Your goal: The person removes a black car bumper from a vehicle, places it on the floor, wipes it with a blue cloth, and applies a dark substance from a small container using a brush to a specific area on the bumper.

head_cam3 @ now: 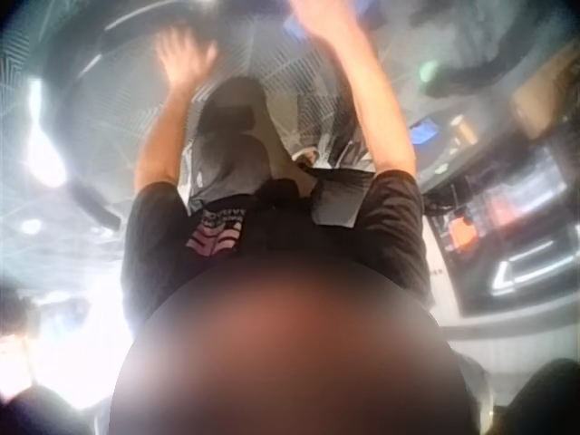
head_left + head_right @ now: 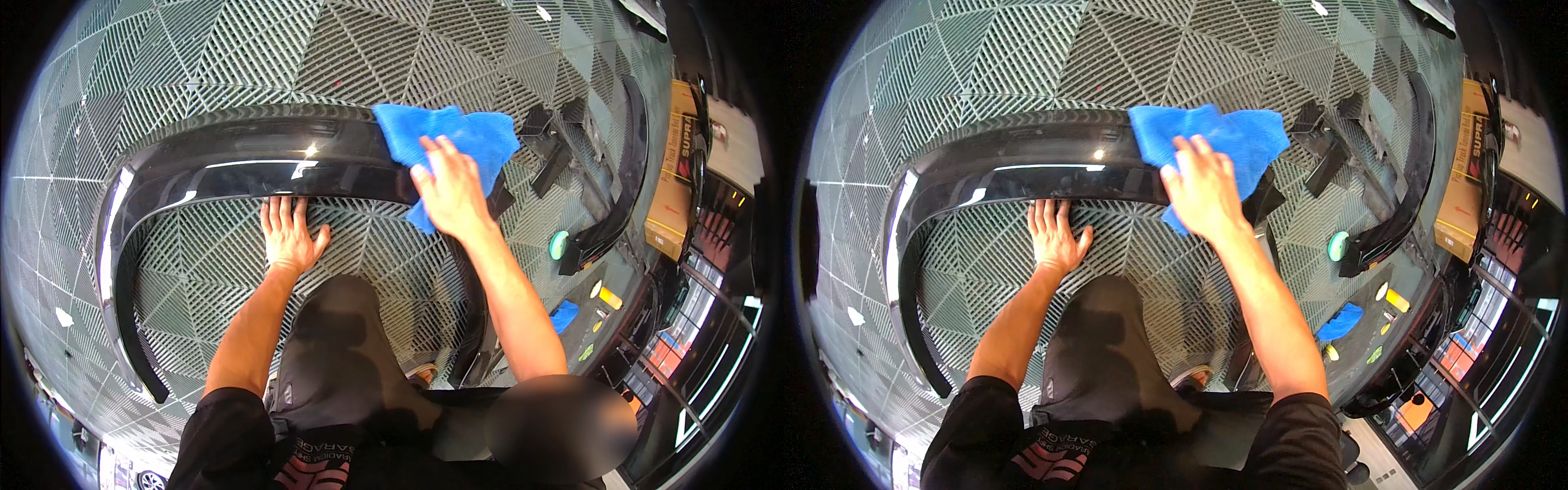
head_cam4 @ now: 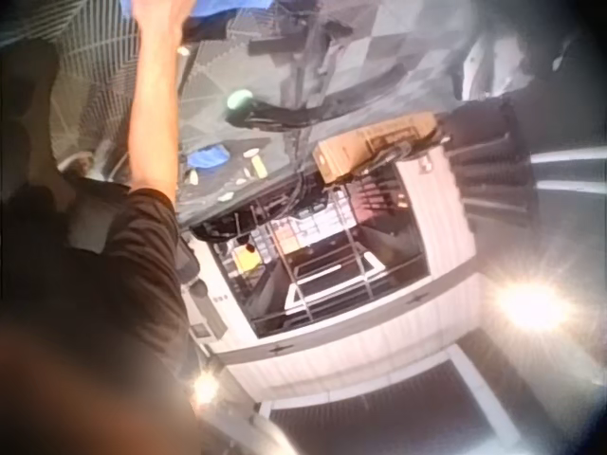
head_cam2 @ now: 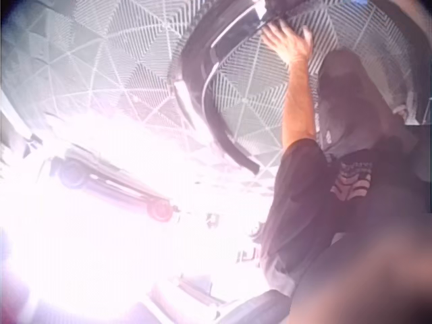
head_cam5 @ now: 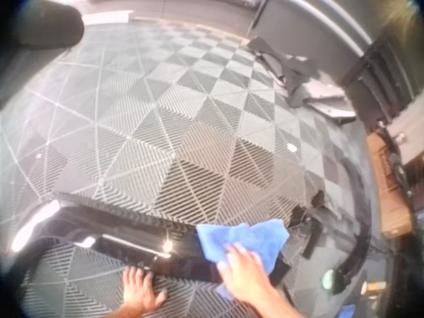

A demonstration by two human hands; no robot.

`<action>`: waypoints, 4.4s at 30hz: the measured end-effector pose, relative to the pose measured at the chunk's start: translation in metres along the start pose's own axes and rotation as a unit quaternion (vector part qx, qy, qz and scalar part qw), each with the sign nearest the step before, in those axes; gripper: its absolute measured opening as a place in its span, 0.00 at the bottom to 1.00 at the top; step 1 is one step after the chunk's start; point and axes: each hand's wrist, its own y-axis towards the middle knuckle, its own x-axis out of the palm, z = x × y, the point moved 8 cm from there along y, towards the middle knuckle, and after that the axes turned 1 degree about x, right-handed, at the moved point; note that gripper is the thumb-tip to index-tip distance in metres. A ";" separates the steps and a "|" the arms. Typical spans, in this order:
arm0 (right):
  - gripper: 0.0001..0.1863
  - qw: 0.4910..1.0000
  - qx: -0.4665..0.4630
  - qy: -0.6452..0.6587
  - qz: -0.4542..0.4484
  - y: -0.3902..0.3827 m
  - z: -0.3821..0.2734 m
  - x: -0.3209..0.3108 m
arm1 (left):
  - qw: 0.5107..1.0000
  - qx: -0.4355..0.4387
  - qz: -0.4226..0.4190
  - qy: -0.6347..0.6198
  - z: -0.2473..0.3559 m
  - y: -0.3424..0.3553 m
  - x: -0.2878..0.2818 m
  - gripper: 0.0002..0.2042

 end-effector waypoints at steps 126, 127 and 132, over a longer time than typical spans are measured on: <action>0.26 0.434 0.387 0.468 0.666 -0.849 -0.019 -0.235 | 0.988 0.093 0.042 0.116 0.005 -0.006 0.002 0.38; 0.16 0.398 0.428 0.387 0.714 -0.870 -0.038 -0.230 | 0.983 0.144 0.034 0.108 0.005 -0.005 0.008 0.39; 0.24 0.366 0.303 0.411 0.778 -0.961 -0.079 -0.151 | 0.949 0.121 -0.243 0.161 -0.008 0.026 0.051 0.51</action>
